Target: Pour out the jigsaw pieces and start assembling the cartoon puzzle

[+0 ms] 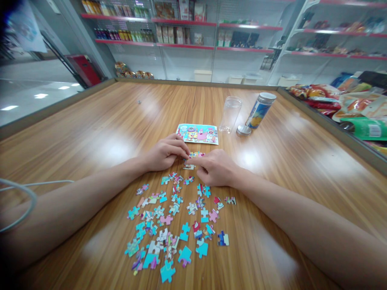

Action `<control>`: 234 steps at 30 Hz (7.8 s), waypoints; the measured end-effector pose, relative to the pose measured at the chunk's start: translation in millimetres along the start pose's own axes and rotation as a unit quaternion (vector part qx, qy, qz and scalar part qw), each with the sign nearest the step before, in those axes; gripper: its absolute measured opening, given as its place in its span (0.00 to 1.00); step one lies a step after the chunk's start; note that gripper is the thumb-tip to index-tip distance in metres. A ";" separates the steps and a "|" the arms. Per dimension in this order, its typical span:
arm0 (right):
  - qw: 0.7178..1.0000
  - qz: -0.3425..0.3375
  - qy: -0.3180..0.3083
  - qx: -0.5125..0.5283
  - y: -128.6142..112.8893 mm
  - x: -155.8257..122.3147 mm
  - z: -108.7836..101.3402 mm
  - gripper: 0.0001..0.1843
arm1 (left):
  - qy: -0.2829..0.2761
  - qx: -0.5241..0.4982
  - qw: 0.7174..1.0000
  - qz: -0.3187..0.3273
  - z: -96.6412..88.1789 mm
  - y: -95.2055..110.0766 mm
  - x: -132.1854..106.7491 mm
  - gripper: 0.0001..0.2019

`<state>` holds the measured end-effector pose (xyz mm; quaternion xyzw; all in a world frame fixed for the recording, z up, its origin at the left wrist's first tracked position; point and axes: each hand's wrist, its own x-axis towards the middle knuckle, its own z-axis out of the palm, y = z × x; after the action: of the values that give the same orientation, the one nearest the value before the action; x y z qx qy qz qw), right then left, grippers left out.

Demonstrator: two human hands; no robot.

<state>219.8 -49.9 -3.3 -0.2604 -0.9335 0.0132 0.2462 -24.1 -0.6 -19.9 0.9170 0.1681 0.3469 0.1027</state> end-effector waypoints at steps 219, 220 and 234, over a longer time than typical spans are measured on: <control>0.952 0.052 0.077 0.291 -6.8 8.1 11.2 0.32 | -0.068 -0.034 0.997 0.025 -11.3 15.5 4.3 0.18; 0.955 0.051 0.084 0.280 -6.7 8.2 11.5 0.33 | -0.072 -0.037 0.996 0.026 -10.6 14.8 4.0 0.18; 0.967 -0.009 0.044 0.250 -12.3 5.9 6.4 0.30 | -0.070 -0.048 0.996 0.019 -9.7 12.0 2.8 0.17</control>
<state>206.5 -56.9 -4.3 -0.1819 -0.8912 0.2329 0.3442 -25.8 -10.0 -7.4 0.9359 0.1265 0.2916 0.1520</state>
